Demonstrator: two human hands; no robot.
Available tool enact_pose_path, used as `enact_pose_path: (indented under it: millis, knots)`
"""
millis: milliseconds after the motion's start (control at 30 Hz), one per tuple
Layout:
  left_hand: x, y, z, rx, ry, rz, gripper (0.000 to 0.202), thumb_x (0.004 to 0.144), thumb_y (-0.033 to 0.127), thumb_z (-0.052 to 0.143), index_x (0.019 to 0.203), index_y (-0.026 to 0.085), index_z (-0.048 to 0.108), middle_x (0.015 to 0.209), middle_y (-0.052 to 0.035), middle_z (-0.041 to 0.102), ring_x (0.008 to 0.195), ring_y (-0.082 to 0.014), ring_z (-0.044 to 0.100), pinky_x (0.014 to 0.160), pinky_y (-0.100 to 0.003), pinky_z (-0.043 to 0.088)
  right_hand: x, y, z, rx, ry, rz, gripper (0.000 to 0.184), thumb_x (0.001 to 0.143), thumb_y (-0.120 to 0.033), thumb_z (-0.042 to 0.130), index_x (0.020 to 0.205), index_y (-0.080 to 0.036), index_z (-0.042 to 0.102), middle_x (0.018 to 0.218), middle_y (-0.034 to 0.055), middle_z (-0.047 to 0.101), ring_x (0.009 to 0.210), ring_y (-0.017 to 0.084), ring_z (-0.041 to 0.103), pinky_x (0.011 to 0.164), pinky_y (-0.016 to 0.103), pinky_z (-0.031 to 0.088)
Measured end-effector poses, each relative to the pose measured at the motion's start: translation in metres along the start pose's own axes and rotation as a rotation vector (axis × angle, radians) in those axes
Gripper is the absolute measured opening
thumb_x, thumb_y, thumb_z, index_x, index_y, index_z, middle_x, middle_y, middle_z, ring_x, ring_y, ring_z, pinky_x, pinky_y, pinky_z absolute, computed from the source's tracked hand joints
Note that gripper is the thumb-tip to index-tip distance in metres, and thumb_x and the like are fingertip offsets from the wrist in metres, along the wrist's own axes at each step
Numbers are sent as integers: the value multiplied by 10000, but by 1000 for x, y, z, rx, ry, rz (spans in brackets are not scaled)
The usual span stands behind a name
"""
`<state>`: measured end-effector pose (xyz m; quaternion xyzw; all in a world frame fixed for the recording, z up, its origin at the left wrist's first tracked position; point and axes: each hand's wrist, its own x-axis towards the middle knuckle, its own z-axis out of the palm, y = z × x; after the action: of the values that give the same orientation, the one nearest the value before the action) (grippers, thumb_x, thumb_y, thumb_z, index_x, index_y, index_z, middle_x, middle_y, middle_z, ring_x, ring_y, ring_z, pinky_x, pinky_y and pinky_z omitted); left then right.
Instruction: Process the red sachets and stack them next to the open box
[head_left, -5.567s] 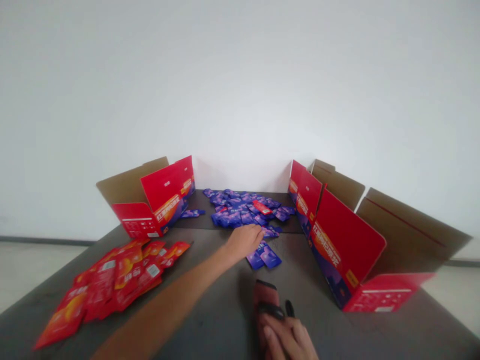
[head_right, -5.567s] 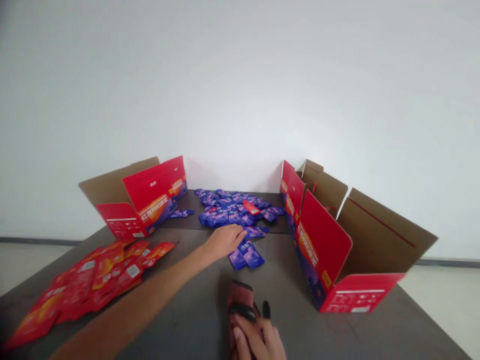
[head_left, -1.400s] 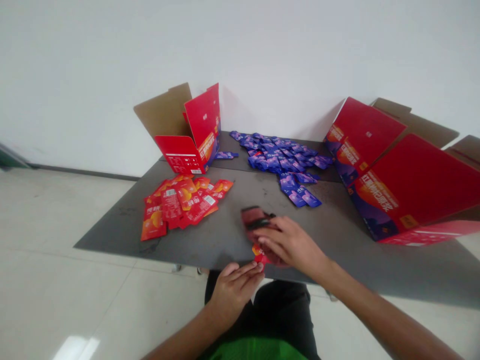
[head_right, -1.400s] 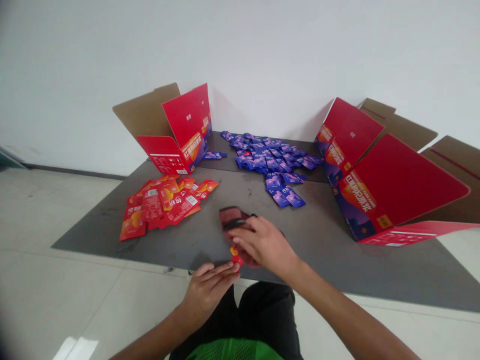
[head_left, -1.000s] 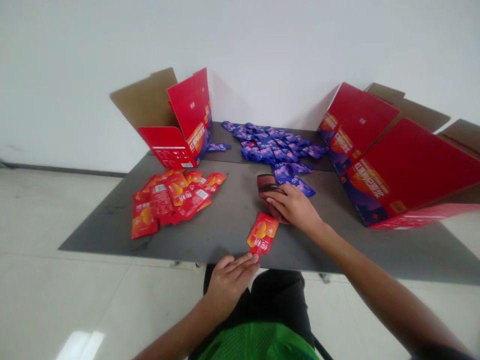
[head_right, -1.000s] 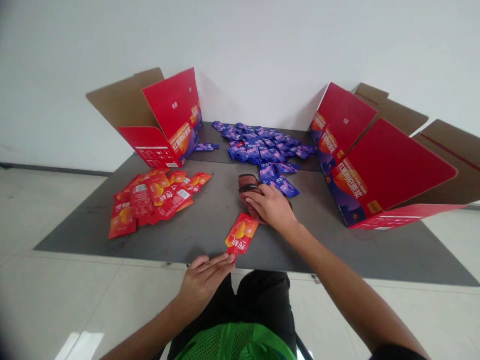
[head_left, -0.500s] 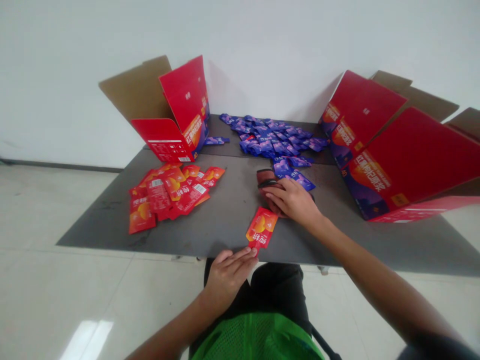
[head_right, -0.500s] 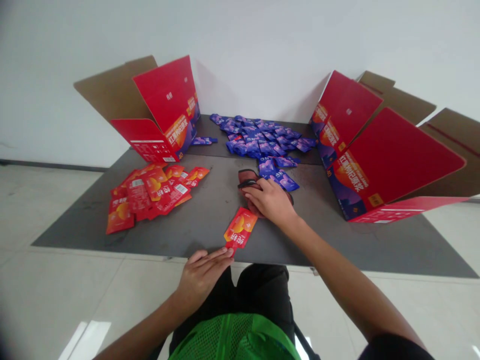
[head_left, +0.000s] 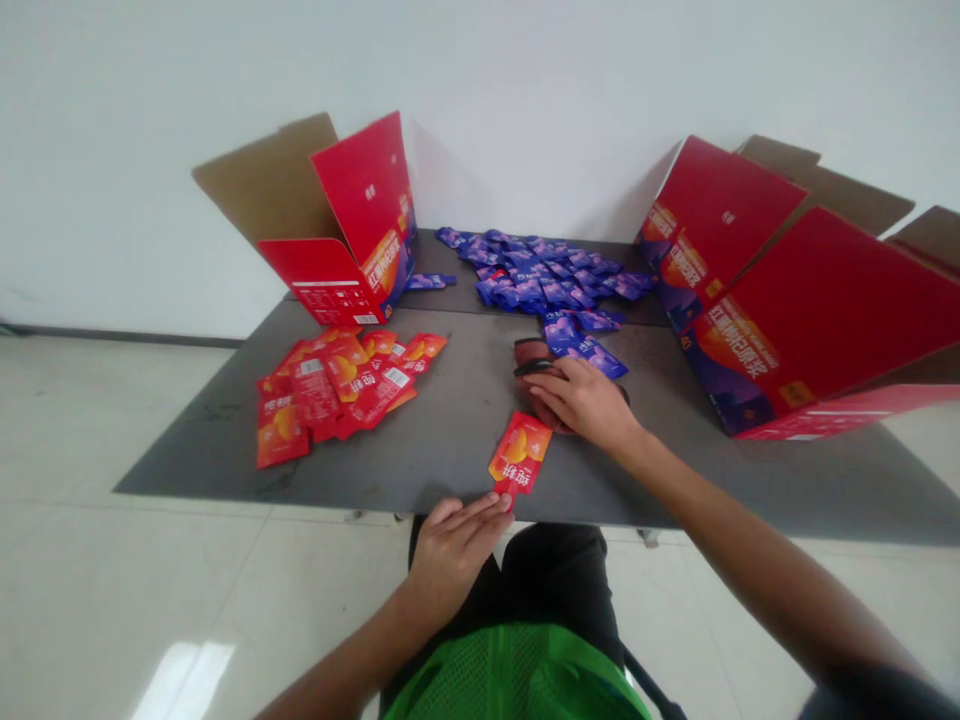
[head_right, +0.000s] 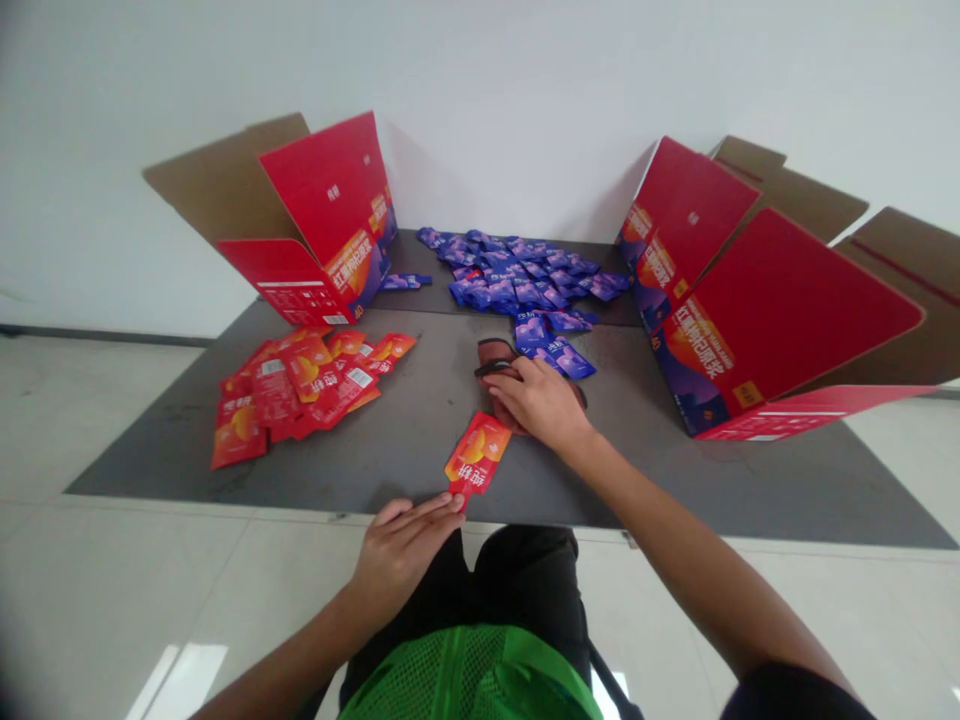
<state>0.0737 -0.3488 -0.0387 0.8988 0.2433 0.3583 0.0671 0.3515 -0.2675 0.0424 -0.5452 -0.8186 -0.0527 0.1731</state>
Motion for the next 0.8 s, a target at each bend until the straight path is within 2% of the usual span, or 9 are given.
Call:
enact_pose_path:
  millis: [100, 200, 267, 367, 433, 500, 633, 733, 800]
  knots:
    - [0, 1, 1, 1, 1, -10, 314, 1108, 171, 407, 1156, 182, 717, 1238, -30, 765, 1147, -173, 724, 848, -332, 443, -14, -34, -11, 70, 32, -35, 365, 1065, -381, 481, 1376, -315, 659, 1118, 94, 632, 1041, 226, 583, 916, 365, 495]
    - [0, 2, 2, 3, -6, -34, 331, 1113, 187, 392, 1149, 193, 721, 1180, -25, 785, 1101, -176, 740, 845, -335, 440, -37, -69, 4, 135, -61, -224, 320, 1056, -371, 514, 1323, -341, 687, 1070, 67, 650, 972, 199, 595, 847, 330, 503]
    - [0, 2, 1, -1, -12, -36, 337, 1116, 189, 384, 1145, 193, 720, 1176, -25, 786, 1103, -176, 739, 844, -335, 436, -41, -68, 18, 149, -85, -241, 302, 1054, -373, 521, 1294, -354, 704, 1055, 56, 655, 960, 189, 602, 840, 318, 502]
    - [2, 2, 0, -12, -19, -12, 332, 1118, 175, 379, 1150, 186, 709, 1236, -25, 766, 1148, -173, 724, 840, -333, 432, -24, -31, 26, 85, -90, -87, 305, 1049, -383, 529, 1287, -354, 717, 1049, 67, 656, 974, 202, 608, 869, 334, 501]
    - [2, 2, -1, -8, -9, -6, 325, 1117, 170, 383, 1159, 188, 704, 1235, -22, 766, 1145, -172, 726, 833, -332, 432, -9, -4, 17, 16, -92, -6, 311, 1043, -366, 535, 1278, -314, 733, 1049, 92, 659, 981, 226, 609, 881, 362, 505]
    - [3, 2, -1, -6, -5, -11, 321, 1116, 171, 387, 1155, 191, 705, 1220, -22, 771, 1136, -174, 730, 825, -330, 434, -1, 5, 2, 4, -48, 28, 333, 1048, -358, 521, 1305, -287, 720, 1077, 108, 660, 1006, 240, 609, 901, 379, 509]
    - [2, 2, 1, -14, -3, -16, 330, 1115, 172, 385, 1142, 187, 713, 1206, -26, 777, 1123, -177, 736, 823, -327, 440, -20, -38, -10, 103, 25, -27, 356, 1060, -387, 500, 1371, -328, 663, 1128, 80, 655, 1032, 215, 606, 913, 352, 506]
    - [3, 1, 0, -12, 0, -21, 330, 1108, 179, 397, 1137, 185, 726, 1138, -28, 797, 1078, -178, 750, 826, -327, 452, -41, -69, 8, 155, -53, -178, 292, 1042, -377, 550, 1288, -357, 707, 1052, 47, 659, 961, 187, 608, 861, 323, 502]
    - [4, 1, -1, -10, -19, -20, 326, 1102, 175, 407, 1129, 184, 732, 1131, -31, 798, 1076, -177, 749, 821, -325, 460, -43, -65, 23, 171, -78, -201, 285, 1043, -382, 551, 1278, -369, 711, 1053, 44, 663, 975, 181, 610, 865, 317, 497]
